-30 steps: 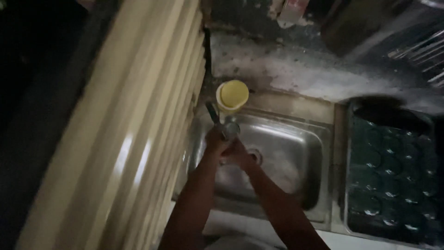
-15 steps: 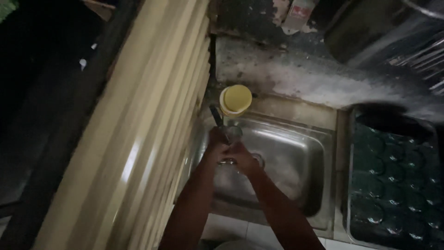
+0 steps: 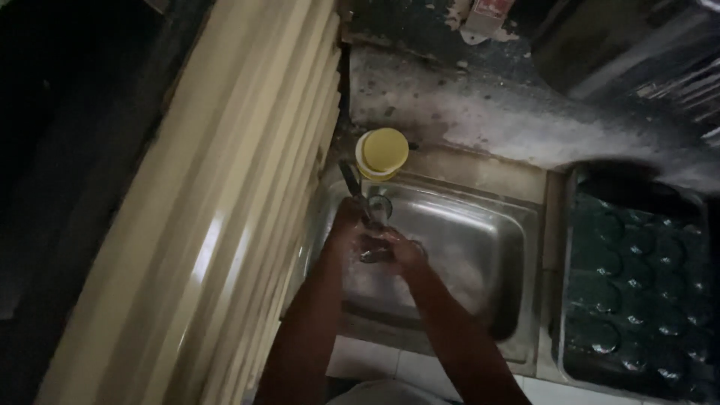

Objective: Cleaning drinking glasses in a sink using a sponge and placing them on a drying tray.

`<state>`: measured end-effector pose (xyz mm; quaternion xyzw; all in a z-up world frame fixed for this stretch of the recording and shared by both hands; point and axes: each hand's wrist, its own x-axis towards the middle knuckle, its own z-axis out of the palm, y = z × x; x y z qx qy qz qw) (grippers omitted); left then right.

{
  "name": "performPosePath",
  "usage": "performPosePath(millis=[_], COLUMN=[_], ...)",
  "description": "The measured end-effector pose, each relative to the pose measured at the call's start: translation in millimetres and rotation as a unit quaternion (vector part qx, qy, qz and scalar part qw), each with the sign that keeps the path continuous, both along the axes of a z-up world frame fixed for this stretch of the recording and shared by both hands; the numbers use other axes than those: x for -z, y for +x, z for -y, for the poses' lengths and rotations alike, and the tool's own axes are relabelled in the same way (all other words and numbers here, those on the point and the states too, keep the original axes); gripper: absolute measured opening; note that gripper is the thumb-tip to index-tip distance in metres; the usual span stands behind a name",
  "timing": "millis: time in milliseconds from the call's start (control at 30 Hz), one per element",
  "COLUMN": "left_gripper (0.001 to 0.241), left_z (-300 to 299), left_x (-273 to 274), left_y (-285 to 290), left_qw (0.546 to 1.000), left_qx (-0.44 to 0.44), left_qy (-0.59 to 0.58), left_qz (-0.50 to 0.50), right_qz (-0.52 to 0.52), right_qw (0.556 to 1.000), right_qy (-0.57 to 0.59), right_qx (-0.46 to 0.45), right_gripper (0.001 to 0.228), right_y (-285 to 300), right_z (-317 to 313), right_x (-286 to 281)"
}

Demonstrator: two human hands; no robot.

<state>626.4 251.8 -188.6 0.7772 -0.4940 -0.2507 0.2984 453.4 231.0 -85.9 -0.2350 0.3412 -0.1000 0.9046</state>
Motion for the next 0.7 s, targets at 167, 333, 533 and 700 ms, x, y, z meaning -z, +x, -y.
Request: performPosePath(millis=[167,333,533,700], left_gripper=[0.049,0.039,0.020,0.024], left_z=[-6.0,-7.7,-10.3,-8.0], left_x=[-42.9,-32.6,11.9,48.0], left_y=[-8.6,-11.9,-10.2,-8.1], left_qw=[0.998,0.979,0.848,0.936], left_qx=[-0.023,-0.116,-0.186,-0.153], left_qy=[-0.049,-0.129,-0.241,-0.092], left_qz=[0.029,-0.108,-0.434,0.304], right_qz=[-0.196,0.031,0.014,0.152], right_qw=[0.889,0.998,0.943,0.984], right_qy=[-0.388,0.058,-0.315,-0.022], right_qx=[-0.143,0.002,-0.104,0.095], right_gripper=[0.062,0.049,0.041,0.046], right_y=[31.6,8.0,15.9,16.5], right_z=[-15.5,-9.5,3.3,-3.2], right_x=[-30.1,-39.1,-9.4,19.7])
